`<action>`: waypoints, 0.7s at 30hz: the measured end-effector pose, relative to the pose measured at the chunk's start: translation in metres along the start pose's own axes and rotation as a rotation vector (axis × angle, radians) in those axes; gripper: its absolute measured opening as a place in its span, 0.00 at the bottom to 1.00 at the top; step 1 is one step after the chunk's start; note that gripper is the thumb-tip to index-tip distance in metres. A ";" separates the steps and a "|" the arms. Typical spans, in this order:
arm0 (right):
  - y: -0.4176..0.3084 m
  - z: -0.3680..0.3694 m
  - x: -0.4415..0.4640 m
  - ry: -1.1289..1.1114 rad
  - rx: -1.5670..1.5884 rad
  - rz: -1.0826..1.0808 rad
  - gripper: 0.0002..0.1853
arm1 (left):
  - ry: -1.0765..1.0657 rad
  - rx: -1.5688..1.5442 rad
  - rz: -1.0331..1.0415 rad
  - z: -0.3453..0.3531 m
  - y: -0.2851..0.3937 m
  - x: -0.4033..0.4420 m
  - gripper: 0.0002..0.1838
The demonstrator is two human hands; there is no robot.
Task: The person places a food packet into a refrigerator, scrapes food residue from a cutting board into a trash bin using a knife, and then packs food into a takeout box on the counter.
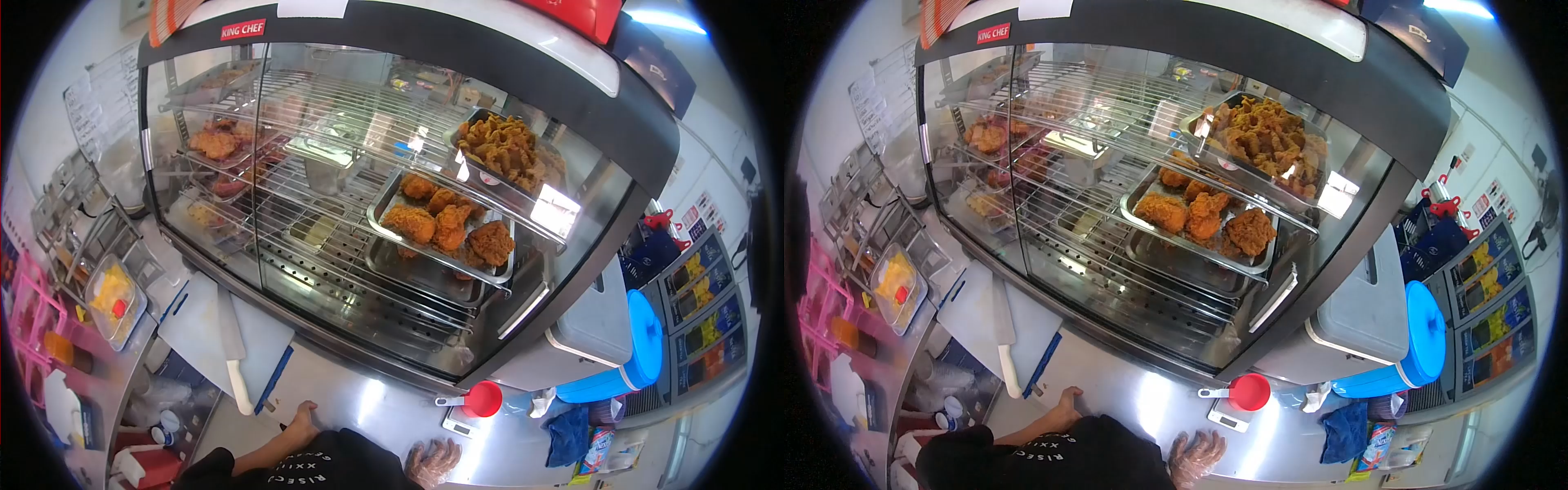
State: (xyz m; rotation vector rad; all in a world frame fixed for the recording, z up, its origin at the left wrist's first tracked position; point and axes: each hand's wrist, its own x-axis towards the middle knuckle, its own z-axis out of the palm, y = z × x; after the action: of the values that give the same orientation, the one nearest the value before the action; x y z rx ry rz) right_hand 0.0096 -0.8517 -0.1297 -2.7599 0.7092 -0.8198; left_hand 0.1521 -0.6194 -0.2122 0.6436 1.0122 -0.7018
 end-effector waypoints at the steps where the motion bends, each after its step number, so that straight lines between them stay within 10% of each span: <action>1: -0.001 -0.001 0.001 -0.002 -0.001 0.007 0.20 | -0.004 0.016 0.026 -0.003 -0.001 0.005 0.20; 9: 0.000 0.000 -0.001 0.020 -0.044 0.015 0.19 | 0.007 0.019 0.000 -0.010 -0.005 0.009 0.22; 16: 0.007 0.013 -0.015 0.035 -0.089 -0.019 0.19 | 0.403 0.061 0.400 -0.026 -0.043 0.068 0.34; 21: 0.020 0.026 -0.020 0.070 -0.067 -0.230 0.18 | 0.646 -0.144 0.150 -0.007 -0.031 0.067 0.40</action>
State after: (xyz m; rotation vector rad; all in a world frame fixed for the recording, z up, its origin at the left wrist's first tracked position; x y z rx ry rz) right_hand 0.0014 -0.8585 -0.1672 -2.9238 0.4425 -0.9567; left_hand 0.1483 -0.6479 -0.2808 0.8323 1.5723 -0.2791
